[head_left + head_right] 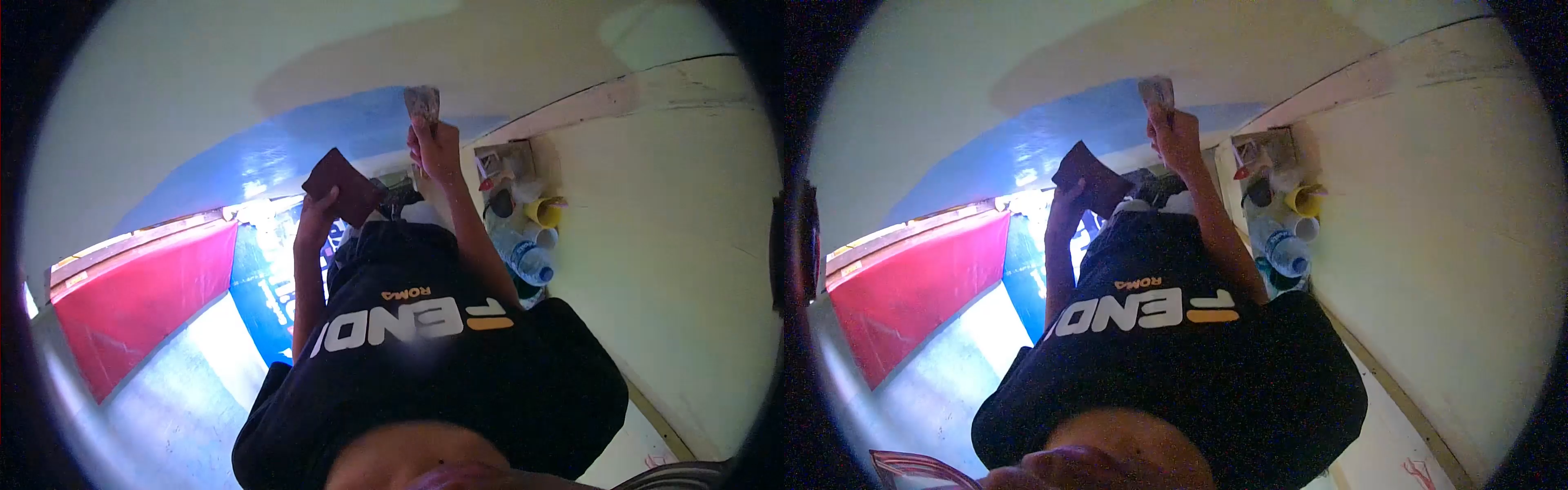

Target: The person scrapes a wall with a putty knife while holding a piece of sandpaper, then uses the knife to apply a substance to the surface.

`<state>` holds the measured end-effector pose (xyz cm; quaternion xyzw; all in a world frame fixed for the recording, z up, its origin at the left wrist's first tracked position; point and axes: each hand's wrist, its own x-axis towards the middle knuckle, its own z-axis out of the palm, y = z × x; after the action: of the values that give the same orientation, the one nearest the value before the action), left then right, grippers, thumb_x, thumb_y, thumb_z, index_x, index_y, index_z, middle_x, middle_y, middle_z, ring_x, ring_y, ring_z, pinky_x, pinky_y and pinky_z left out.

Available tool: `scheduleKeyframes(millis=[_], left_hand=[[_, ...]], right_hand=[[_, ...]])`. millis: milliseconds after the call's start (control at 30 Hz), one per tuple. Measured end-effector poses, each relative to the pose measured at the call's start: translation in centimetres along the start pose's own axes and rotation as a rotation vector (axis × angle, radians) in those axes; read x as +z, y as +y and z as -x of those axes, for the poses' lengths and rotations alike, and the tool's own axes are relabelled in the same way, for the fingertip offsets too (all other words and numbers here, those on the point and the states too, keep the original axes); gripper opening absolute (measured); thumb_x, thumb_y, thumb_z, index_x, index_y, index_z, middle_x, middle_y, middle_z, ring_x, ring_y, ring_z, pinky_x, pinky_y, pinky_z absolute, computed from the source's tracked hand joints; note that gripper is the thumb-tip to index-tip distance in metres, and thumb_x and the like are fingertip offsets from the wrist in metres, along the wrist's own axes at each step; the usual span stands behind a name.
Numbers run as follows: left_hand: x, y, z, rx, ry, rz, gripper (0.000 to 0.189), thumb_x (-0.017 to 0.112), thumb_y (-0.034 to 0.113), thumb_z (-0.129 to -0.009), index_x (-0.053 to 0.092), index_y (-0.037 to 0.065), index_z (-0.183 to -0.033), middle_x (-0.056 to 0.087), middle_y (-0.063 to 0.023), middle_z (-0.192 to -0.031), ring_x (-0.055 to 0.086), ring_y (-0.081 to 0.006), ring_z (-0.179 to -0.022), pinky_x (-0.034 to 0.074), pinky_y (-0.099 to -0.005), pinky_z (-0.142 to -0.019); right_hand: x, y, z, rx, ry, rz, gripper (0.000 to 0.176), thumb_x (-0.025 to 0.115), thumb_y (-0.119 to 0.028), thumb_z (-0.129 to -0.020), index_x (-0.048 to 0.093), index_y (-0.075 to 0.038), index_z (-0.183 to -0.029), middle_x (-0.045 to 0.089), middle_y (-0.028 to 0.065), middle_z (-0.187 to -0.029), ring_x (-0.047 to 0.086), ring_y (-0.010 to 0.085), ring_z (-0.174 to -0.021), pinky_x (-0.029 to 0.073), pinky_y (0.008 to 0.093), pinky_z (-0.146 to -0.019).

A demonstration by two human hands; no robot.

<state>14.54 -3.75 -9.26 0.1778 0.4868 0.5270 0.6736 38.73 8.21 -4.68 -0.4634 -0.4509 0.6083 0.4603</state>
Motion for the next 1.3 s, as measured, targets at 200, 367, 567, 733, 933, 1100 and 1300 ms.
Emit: scheduleKeyframes(millis=[200, 367, 567, 733, 933, 1100, 1300], left_hand=[[-0.3, 0.0, 0.3, -0.013, -0.001, -0.025, 0.045, 0.067, 0.018, -0.09, 0.05, 0.002, -0.129, 0.06, -0.0102, -0.119, 0.06, -0.0237, -0.111, 0.049, -0.0388, -0.093], [1.3, 0.5, 0.4, 0.042, -0.004, 0.003, 0.043, 0.066, 0.02, -0.09, 0.051, 0.002, -0.126, 0.061, -0.01, -0.116, 0.06, -0.0233, -0.108, 0.049, -0.0389, -0.091], [-0.1, -0.1, -0.4, 0.034, 0.004, -0.01, 0.044, 0.067, 0.018, -0.089, 0.051, 0.003, -0.127, 0.062, -0.0096, -0.116, 0.061, -0.0233, -0.106, 0.049, -0.0383, -0.09], [0.0, 0.2, 0.4, 0.068, 0.033, 0.062, 0.037, 0.067, 0.016, -0.089, 0.055, 0.002, -0.122, 0.064, -0.009, -0.113, 0.062, -0.023, -0.106, 0.05, -0.0387, -0.09], [-1.1, -0.3, 0.0, 0.008, 0.032, 0.037, 0.039, 0.066, 0.016, -0.091, 0.053, 0.002, -0.125, 0.062, -0.009, -0.116, 0.061, -0.023, -0.107, 0.05, -0.0375, -0.09], [-1.7, -0.7, -0.9, -0.072, 0.027, -0.026, 0.043, 0.066, 0.019, -0.091, 0.051, 0.004, -0.128, 0.062, -0.0084, -0.118, 0.061, -0.022, -0.107, 0.051, -0.0364, -0.086], [-1.0, -0.2, -0.2, -0.035, -0.016, -0.01, 0.039, 0.065, 0.019, -0.091, 0.054, 0.004, -0.126, 0.062, -0.0069, -0.114, 0.061, -0.02, -0.104, 0.051, -0.0358, -0.082]], right_hand=[[0.4, -0.2, 0.0, 0.01, -0.037, -0.031, 0.049, 0.056, -0.041, -0.097, 0.05, -0.004, -0.066, 0.044, -0.0002, -0.053, 0.04, 0.0074, -0.041, 0.031, 0.0251, -0.037], [0.7, -1.5, -0.2, 0.027, -0.054, -0.074, 0.048, 0.056, -0.041, -0.097, 0.051, -0.004, -0.067, 0.044, -0.0004, -0.053, 0.041, 0.0072, -0.041, 0.032, 0.0247, -0.037], [0.1, -0.6, -0.2, 0.047, -0.046, -0.043, 0.047, 0.057, -0.041, -0.097, 0.052, -0.004, -0.068, 0.044, -0.0005, -0.053, 0.042, 0.0076, -0.042, 0.032, 0.0247, -0.037], [-0.2, -1.5, -0.2, 0.053, -0.023, -0.008, 0.046, 0.057, -0.039, -0.097, 0.052, -0.004, -0.068, 0.044, 0.0001, -0.053, 0.042, 0.008, -0.041, 0.033, 0.0253, -0.037], [-0.3, -1.3, 0.2, 0.041, -0.024, -0.057, 0.045, 0.057, -0.037, -0.097, 0.051, -0.004, -0.067, 0.044, 0.0002, -0.053, 0.041, 0.0081, -0.041, 0.034, 0.0257, -0.037], [-0.2, -0.7, 0.1, 0.047, 0.001, -0.08, 0.043, 0.057, -0.036, -0.097, 0.051, -0.005, -0.068, 0.044, -0.0001, -0.053, 0.04, 0.0081, -0.04, 0.034, 0.0256, -0.037], [-0.5, -1.3, 0.1, 0.041, -0.014, -0.004, 0.042, 0.058, -0.035, -0.097, 0.052, -0.005, -0.069, 0.045, -0.0004, -0.054, 0.04, 0.0071, -0.041, 0.035, 0.0252, -0.036]])
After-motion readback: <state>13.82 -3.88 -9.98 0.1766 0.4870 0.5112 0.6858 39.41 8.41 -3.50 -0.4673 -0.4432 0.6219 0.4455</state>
